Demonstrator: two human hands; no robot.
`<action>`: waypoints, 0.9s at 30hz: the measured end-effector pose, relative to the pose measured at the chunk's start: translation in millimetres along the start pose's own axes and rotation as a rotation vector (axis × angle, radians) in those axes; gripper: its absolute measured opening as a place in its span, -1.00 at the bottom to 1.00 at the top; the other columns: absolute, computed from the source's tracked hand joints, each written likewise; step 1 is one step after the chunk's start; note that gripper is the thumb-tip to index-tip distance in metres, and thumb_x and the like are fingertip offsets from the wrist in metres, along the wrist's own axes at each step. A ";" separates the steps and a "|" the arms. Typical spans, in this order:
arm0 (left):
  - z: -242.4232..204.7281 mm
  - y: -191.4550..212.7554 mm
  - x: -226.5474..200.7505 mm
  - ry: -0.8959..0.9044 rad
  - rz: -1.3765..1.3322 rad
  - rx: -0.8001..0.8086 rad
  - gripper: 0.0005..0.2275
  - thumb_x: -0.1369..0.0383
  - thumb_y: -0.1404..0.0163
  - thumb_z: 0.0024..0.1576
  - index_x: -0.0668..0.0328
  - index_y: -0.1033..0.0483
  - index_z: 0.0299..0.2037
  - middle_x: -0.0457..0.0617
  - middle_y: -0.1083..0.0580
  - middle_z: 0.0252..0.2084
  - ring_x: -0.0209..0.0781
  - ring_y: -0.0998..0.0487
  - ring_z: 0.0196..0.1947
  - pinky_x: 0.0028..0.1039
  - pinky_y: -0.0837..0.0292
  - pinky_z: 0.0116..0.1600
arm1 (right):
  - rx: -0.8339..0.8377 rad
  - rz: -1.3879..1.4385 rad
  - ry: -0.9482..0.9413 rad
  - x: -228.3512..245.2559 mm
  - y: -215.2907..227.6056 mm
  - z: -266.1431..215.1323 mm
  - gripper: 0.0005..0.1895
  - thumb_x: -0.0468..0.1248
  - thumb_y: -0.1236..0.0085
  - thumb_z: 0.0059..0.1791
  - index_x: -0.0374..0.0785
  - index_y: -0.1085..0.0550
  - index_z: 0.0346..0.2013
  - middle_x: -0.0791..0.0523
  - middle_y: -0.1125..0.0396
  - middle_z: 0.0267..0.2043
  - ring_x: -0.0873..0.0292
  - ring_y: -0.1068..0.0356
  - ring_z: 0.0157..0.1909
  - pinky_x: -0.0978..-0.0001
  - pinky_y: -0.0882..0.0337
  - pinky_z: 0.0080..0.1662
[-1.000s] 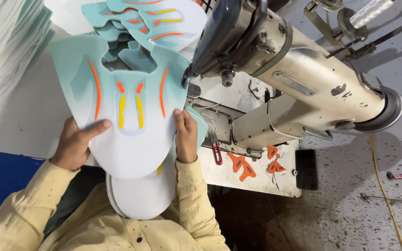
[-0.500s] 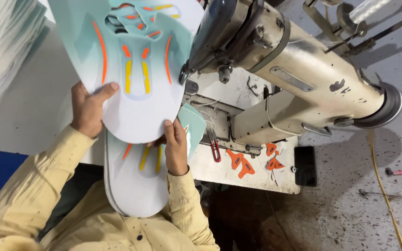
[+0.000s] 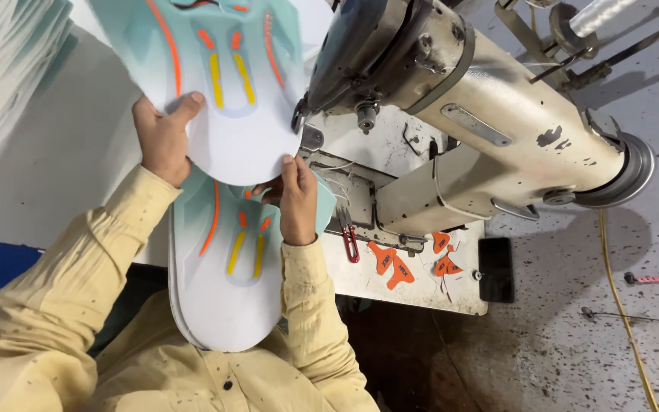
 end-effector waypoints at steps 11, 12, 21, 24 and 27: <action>-21.1 -0.3 -20.9 -0.120 0.022 0.035 -0.69 0.58 -0.17 0.25 0.43 -0.42 0.17 -0.01 -0.49 0.14 -0.26 -0.49 0.11 -0.41 -0.41 0.29 | -0.026 0.052 0.011 0.4 0.1 4.7 -0.63 -0.11 0.21 0.20 -0.37 -0.42 -0.07 0.08 -0.43 -0.39 0.21 -0.46 -0.48 0.43 -0.41 -0.46; -24.6 1.5 -23.0 -0.130 0.034 0.047 -0.69 0.58 -0.18 0.28 0.45 -0.41 0.18 0.00 -0.48 0.14 -0.25 -0.49 0.11 -0.41 -0.43 0.28 | -0.024 0.050 0.009 -0.9 -0.5 5.5 -0.64 -0.11 0.20 0.21 -0.37 -0.42 -0.09 0.08 -0.43 -0.39 0.21 -0.46 -0.47 0.43 -0.42 -0.45; -92.5 -8.3 -49.0 -0.011 0.179 0.120 -0.73 0.54 -0.09 0.26 0.44 -0.40 0.14 0.05 -0.51 0.03 -0.15 -0.61 -0.06 -0.34 -0.64 -0.01 | 0.022 0.286 -0.080 -16.7 -33.8 -10.3 -0.75 -0.20 0.07 0.15 -0.27 -0.43 0.01 0.17 -0.46 -0.16 0.23 -0.47 -0.21 0.35 -0.52 -0.13; -100.4 33.0 -26.2 0.038 0.324 0.291 -0.71 0.57 -0.05 0.24 0.46 -0.38 0.14 0.12 -0.51 0.04 -0.08 -0.60 -0.02 -0.27 -0.60 0.13 | 0.029 0.345 -0.046 -43.3 -22.0 -0.8 -0.75 -0.20 0.03 0.18 -0.34 -0.43 0.00 0.10 -0.45 -0.14 0.21 -0.47 -0.16 0.31 -0.53 -0.04; -97.0 73.5 -50.8 -0.191 0.496 0.371 -0.62 0.40 0.00 0.35 0.42 -0.31 0.32 0.14 -0.41 0.27 -0.09 -0.44 0.25 -0.25 -0.44 0.34 | 0.027 0.282 -0.033 -26.6 -14.0 -0.4 -0.74 -0.19 0.05 0.18 -0.35 -0.44 -0.02 0.08 -0.47 -0.15 0.21 -0.48 -0.19 0.32 -0.52 -0.06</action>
Point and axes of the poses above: each hand's wrist, its own z-axis towards the middle knuckle, its own y-axis out of the back of the hand, x = y × z, the point moved 9 cm from there along z, towards the middle knuckle
